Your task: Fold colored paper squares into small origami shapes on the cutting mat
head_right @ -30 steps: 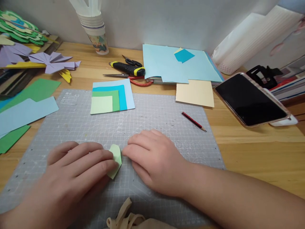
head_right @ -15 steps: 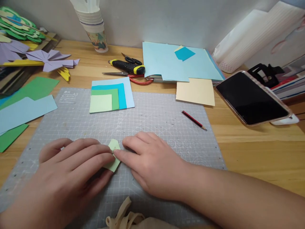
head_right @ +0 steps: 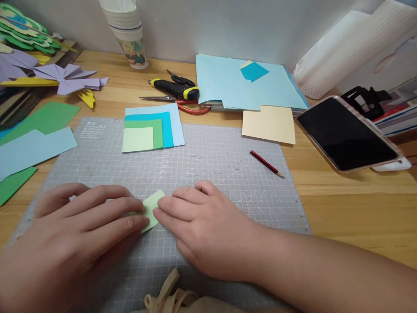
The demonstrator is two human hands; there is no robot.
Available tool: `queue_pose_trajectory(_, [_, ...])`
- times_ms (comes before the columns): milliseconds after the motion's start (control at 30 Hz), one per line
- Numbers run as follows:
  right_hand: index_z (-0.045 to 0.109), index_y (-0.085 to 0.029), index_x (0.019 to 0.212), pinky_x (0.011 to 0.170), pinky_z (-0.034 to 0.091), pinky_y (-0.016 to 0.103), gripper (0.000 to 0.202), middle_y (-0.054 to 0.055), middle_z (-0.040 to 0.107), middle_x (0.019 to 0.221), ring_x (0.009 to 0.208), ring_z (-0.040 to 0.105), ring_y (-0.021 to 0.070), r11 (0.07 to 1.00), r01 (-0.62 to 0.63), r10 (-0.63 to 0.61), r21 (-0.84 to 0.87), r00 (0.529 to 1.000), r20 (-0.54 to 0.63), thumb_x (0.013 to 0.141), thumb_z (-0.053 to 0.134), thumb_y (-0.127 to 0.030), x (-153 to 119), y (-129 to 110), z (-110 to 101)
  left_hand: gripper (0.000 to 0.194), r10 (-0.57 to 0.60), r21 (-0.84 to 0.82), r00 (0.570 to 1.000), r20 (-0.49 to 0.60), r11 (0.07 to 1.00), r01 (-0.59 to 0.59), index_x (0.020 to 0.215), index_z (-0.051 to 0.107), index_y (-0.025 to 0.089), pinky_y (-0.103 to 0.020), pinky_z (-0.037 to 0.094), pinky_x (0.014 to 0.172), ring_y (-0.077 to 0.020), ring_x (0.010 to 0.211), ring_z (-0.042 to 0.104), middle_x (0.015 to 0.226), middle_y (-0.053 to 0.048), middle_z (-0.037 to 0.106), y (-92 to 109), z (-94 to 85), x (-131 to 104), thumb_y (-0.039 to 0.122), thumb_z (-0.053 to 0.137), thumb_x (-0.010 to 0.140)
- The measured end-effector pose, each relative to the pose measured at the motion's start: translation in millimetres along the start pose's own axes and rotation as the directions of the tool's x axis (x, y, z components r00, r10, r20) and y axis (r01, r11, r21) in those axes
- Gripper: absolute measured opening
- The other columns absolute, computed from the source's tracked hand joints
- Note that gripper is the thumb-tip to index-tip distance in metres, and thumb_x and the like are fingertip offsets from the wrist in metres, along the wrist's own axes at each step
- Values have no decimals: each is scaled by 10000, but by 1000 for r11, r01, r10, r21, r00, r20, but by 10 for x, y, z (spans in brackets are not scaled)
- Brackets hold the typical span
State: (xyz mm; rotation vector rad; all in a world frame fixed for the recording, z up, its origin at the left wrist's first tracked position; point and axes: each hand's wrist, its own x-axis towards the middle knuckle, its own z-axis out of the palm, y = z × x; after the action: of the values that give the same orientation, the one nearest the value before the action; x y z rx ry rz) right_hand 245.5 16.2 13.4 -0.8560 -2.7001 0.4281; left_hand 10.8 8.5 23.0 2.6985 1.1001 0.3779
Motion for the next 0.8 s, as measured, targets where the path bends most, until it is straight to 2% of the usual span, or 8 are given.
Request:
queue_pose_trajectory(200, [602,-178,1253,865,333,432,321,49,641,1297,1092,584,210,1000,6,-6,-16,999,49,957,480,-162,-13,-10,-46,250,-33,-34,999,-11,999,33,889,659,295,-434,275,818,-230,932,570,908,29,703,10,8,21,193,439,948])
queue_pose_trajectory(367, [617,-149,1226,874,305,480,371,84,619,1331,1132,572,259,1000,-6,6,2,990,138,886,481,-91,-1,-31,-97,244,-47,-44,999,-7,998,46,857,667,290,-432,276,816,-232,901,575,906,29,700,23,-2,3,207,454,943])
queue_pose_trajectory(467, [621,-169,1203,904,294,462,328,55,620,1333,1143,574,235,999,-23,20,40,996,89,903,496,-125,-13,-31,-99,240,-61,-67,998,-29,996,59,818,674,291,-419,283,796,-225,863,585,864,39,698,31,-8,23,210,476,927])
queue_pose_trajectory(567, [623,-175,1190,940,275,429,310,35,625,1331,1165,569,201,995,-25,21,93,999,45,902,519,-131,-38,-17,-93,212,-129,-140,991,-27,982,124,763,675,285,-401,297,788,-203,821,595,832,50,683,27,-1,73,212,529,897])
queue_pose_trajectory(667, [623,-177,1196,967,255,408,319,25,630,1328,1167,573,181,992,-30,27,122,999,30,893,542,-120,-50,-3,-93,170,-212,-211,977,21,954,212,768,677,281,-397,318,783,-200,820,595,845,34,666,14,20,116,223,560,878])
queue_pose_trajectory(800, [617,-174,1209,983,240,405,326,20,634,1322,1169,573,175,995,-18,14,101,999,41,891,562,-124,-47,8,-99,159,-288,-198,954,82,934,299,747,663,261,-413,327,774,-219,823,580,821,13,645,-3,53,139,266,562,870])
